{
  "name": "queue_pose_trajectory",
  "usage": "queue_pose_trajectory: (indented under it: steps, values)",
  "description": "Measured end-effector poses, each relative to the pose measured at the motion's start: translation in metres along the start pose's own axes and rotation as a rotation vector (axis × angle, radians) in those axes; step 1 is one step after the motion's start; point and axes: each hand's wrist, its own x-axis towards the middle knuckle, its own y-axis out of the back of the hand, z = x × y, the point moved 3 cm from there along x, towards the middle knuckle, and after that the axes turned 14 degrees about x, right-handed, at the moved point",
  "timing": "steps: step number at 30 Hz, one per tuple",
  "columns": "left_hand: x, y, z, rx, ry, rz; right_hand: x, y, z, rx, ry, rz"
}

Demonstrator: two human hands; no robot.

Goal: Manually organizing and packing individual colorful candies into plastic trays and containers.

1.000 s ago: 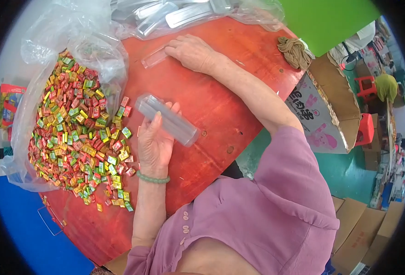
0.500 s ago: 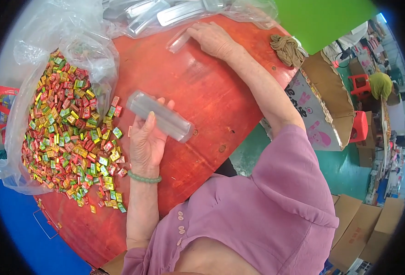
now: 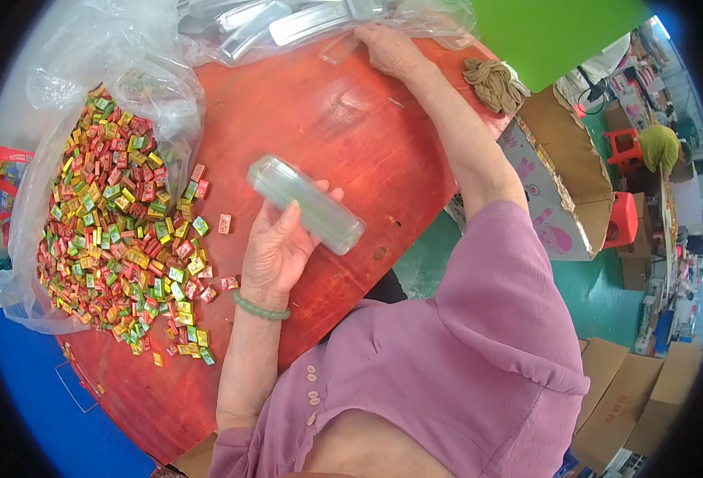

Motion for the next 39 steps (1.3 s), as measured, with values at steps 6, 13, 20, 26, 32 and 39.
queue_pose_trajectory:
  steps: [6,13,20,26,32,39]
  values:
    - [0.003,0.004,0.0,-0.041,-0.034,-0.004,-0.005,0.008,-0.003,-0.014,0.062,-0.025]
    - [0.006,0.011,0.003,-0.009,-0.162,0.121,-0.053,0.049,-0.158,1.015,-0.312,-0.342]
    - [0.003,0.007,0.005,0.165,-0.248,0.122,-0.078,0.059,-0.214,1.263,-0.403,-0.784]
    - [0.005,0.006,-0.002,0.285,-0.242,0.09,-0.095,0.044,-0.195,1.546,-0.474,-0.756]
    - [0.004,0.01,0.001,0.204,-0.237,0.135,-0.073,0.094,-0.161,0.6,0.029,-0.183]
    - [0.007,0.01,0.001,0.103,-0.16,0.143,-0.07,0.073,-0.039,-0.128,0.133,-0.062]
